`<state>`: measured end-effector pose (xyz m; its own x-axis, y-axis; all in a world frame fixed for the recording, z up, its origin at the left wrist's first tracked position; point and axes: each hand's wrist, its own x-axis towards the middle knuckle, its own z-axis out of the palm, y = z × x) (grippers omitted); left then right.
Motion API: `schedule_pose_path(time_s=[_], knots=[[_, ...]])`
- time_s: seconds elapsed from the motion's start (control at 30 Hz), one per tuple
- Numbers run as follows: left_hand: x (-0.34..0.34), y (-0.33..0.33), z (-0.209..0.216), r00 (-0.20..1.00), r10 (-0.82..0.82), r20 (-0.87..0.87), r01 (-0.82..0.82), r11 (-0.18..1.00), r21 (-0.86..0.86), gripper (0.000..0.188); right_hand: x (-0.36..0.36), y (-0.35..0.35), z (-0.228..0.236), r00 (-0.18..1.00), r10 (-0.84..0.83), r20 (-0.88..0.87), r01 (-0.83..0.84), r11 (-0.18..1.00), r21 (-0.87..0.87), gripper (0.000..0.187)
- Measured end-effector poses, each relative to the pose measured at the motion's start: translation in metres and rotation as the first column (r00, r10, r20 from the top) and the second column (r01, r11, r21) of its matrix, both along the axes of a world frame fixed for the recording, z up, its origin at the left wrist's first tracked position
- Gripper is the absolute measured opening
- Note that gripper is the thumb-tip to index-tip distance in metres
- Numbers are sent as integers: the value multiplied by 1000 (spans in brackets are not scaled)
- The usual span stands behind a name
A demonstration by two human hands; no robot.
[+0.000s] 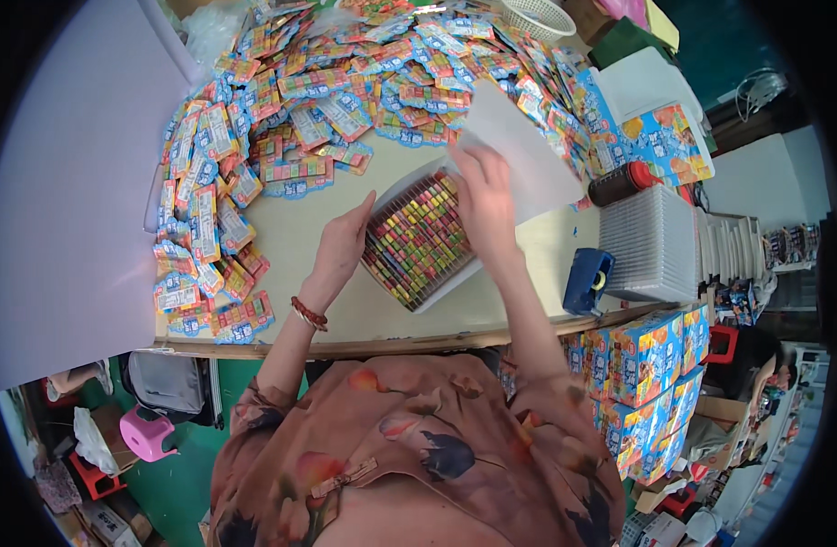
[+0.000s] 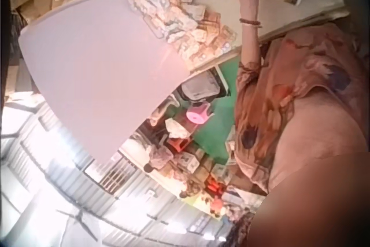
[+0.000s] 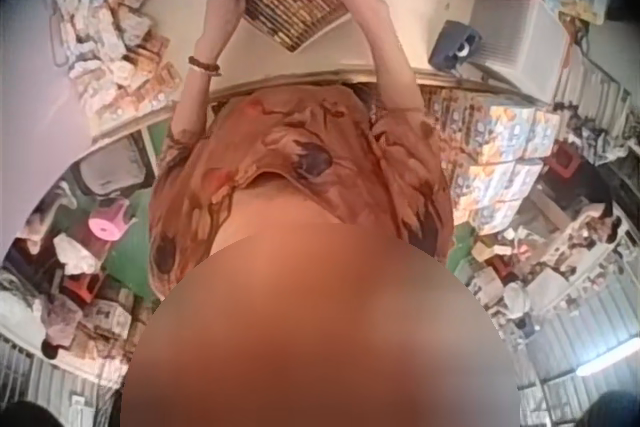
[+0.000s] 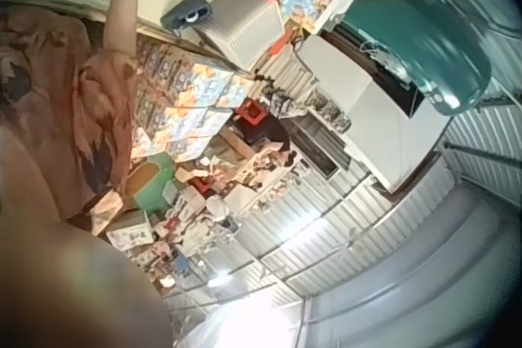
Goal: Sorting small colorful product packets from a large pile and packing them into display boxes.
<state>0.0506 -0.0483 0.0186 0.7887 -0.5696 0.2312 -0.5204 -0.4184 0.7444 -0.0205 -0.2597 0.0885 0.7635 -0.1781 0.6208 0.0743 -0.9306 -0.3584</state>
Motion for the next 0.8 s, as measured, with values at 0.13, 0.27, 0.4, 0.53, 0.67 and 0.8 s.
schedule_pose_path(time_s=[0.13, 0.27, 0.4, 0.53, 0.67, 0.8], knots=[[4, -3, -7, 980, -75, 182, 70, 997, 36, 51, 51, -28, -18, 928, 228, -293, -336, 853, -399, 17], [-4, -5, 2, 986, -63, 152, 26, 972, 233, 61, 67, -41, -26, 888, 285, -360, -432, 786, -443, 3], [-8, -4, -3, 949, -121, 292, 38, 961, 274, 62, 61, -48, -35, 873, 314, -372, -483, 651, -585, 9], [-10, 4, 3, 931, -214, 296, 93, 923, 373, 63, 50, -52, -40, 832, 332, -444, -553, 559, -618, 9], [-7, 12, 12, 907, -345, 243, 237, 893, 382, 64, 48, -48, -33, 811, 242, -532, -567, 547, -616, 14], [-4, 21, 21, 882, -439, 171, 333, 837, 434, 58, 65, -52, -8, 646, 255, -719, -625, 718, -307, 18]])
